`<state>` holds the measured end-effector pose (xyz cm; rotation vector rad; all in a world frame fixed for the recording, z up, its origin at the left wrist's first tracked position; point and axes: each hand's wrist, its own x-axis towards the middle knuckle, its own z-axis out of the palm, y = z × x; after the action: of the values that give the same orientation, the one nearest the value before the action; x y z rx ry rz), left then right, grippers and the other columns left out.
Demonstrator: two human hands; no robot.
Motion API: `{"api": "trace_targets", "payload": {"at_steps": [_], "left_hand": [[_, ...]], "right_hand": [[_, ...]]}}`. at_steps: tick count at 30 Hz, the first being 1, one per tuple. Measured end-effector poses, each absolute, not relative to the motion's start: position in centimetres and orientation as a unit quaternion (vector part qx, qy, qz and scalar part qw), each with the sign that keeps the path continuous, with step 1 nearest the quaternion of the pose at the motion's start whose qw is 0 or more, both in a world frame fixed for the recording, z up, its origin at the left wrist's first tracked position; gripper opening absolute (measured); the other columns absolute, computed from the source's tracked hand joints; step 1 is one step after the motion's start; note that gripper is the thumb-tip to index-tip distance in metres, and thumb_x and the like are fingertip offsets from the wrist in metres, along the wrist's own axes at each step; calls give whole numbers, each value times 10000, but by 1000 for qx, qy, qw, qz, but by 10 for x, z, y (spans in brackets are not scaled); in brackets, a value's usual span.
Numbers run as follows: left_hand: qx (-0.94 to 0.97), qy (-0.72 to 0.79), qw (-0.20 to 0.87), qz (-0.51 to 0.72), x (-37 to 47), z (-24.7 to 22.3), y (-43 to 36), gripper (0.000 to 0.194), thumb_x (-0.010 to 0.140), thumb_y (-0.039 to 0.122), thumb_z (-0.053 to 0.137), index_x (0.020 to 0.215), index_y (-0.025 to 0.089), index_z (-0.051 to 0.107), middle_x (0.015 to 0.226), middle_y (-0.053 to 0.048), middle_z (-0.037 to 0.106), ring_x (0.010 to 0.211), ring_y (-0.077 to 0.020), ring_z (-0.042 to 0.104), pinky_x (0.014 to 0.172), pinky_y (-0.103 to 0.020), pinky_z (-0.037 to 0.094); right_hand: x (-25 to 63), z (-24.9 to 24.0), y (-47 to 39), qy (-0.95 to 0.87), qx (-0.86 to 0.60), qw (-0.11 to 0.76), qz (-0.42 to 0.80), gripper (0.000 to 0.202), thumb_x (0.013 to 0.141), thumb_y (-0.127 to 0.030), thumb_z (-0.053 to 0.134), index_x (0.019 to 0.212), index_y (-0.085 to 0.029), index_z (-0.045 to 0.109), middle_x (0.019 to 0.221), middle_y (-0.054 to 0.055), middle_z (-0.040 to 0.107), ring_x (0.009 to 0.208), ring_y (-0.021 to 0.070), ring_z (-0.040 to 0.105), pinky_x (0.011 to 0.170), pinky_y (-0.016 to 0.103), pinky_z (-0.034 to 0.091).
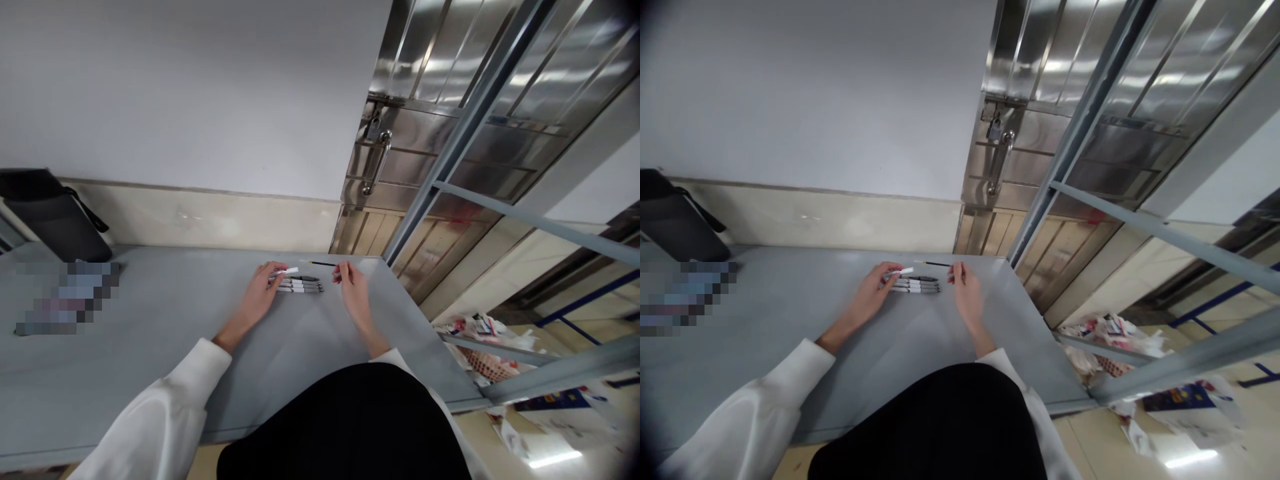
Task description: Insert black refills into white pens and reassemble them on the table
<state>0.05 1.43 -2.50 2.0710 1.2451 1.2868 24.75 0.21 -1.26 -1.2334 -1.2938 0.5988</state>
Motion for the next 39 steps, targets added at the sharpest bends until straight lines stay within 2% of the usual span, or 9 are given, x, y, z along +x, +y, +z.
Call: {"api": "trace_targets", "payload": {"at_steps": [15, 32, 39], "left_hand": [[750, 444, 200, 447, 0, -25, 13, 196, 1047, 272, 518, 1162, 238, 674, 1128, -70, 715, 1035, -250, 649, 916, -400, 543], [754, 440, 202, 443, 0, -24, 13, 200, 1049, 272, 511, 1163, 248, 674, 1142, -69, 722, 1058, -255, 649, 905, -398, 543], [751, 447, 202, 443, 1, -22, 12, 197, 1044, 270, 518, 1157, 239, 677, 1136, -71, 720, 1045, -256, 648, 908, -403, 542]], "right_hand": [[241, -9, -1, -555, -512, 614, 229, 367, 951, -627, 587, 1001, -267, 640, 898, 69, 733, 864, 281, 746, 856, 446, 570], [240, -6, -2, -565, -501, 618, 219, 297, 936, -543, 632, 1036, -265, 655, 998, 70, 733, 835, 254, 738, 802, 424, 574], [239, -5, -3, -559, -502, 621, 224, 312, 926, -561, 640, 1022, -264, 659, 987, 74, 732, 818, 259, 733, 779, 425, 571]]}}
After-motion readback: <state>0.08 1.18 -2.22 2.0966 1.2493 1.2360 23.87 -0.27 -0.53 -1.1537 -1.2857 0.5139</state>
